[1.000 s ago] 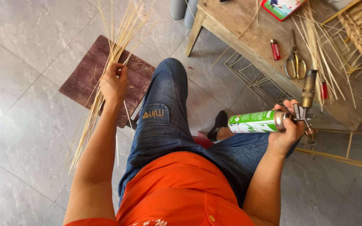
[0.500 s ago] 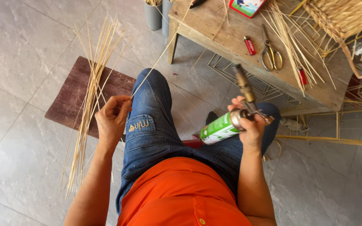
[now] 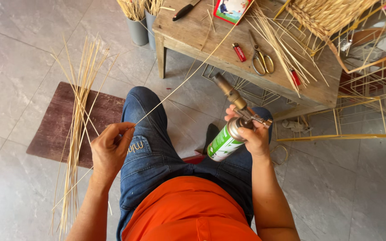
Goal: The person uses a handheld blowtorch to heat thin bamboo strips one at a time. They hold each strip with one hand and pass the flame along its length with the other, then place the heated strip onto a nearby metal frame.
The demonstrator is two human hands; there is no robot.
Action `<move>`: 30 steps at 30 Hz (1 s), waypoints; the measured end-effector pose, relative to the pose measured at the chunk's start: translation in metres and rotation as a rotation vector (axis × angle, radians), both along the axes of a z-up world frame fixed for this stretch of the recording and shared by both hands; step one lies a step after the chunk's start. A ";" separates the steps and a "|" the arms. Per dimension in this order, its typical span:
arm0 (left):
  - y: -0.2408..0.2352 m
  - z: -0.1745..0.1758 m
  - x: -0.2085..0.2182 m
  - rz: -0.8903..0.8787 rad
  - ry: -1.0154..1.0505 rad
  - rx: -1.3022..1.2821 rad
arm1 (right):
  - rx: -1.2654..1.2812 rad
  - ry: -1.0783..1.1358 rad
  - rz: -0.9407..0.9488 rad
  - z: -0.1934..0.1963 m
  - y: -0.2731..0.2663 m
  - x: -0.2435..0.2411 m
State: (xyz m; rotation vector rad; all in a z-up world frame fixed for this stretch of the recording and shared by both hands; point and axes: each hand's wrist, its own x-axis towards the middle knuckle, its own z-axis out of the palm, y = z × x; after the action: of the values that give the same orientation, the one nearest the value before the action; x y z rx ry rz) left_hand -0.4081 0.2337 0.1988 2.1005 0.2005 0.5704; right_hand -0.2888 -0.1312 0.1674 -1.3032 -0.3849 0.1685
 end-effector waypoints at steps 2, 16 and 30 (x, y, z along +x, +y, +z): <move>0.000 0.000 0.000 -0.004 0.012 0.015 | 0.018 0.006 -0.046 0.004 -0.006 0.009; 0.000 -0.001 -0.004 -0.018 0.046 0.061 | 0.108 -0.089 -0.228 0.045 -0.038 0.044; 0.001 0.000 -0.001 -0.035 0.028 0.082 | -0.003 -0.097 -0.064 0.027 -0.035 0.031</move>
State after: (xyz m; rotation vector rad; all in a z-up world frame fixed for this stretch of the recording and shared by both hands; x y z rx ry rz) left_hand -0.4094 0.2348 0.1989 2.1880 0.1577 0.5364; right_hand -0.2582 -0.1663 0.1945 -1.3284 -0.4248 0.0525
